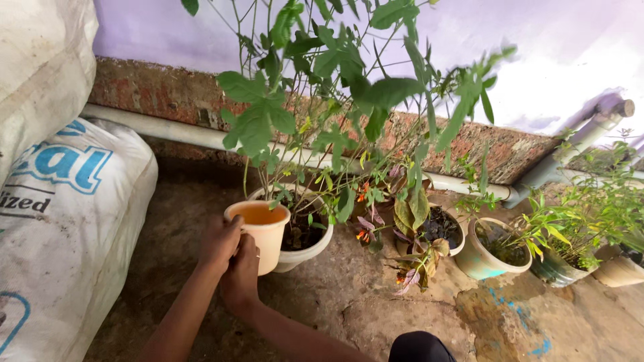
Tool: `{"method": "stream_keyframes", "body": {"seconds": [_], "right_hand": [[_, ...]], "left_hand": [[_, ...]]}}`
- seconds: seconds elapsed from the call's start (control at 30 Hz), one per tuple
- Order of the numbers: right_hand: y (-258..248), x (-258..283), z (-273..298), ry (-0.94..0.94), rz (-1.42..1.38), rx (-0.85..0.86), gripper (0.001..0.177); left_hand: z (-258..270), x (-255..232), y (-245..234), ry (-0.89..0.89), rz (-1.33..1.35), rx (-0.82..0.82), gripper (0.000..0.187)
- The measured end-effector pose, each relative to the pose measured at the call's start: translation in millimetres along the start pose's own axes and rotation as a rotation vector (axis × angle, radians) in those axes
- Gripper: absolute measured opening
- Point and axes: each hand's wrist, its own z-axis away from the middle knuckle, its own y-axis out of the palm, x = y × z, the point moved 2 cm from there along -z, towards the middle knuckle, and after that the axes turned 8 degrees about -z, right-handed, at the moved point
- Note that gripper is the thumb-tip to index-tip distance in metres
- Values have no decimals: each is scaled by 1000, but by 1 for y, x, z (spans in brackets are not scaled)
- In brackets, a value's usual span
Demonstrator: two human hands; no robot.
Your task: The person pours an orange liquid from a mug into several potted plants and then walks to an outdoor tap to refill the mug with water.
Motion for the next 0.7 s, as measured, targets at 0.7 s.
{"method": "stream_keyframes", "body": {"seconds": [0.7], "right_hand": [[-32,6,-31,-5,-11,470,47]], "left_hand": [[-40,8,-26,155,-143,-205,29]]}}
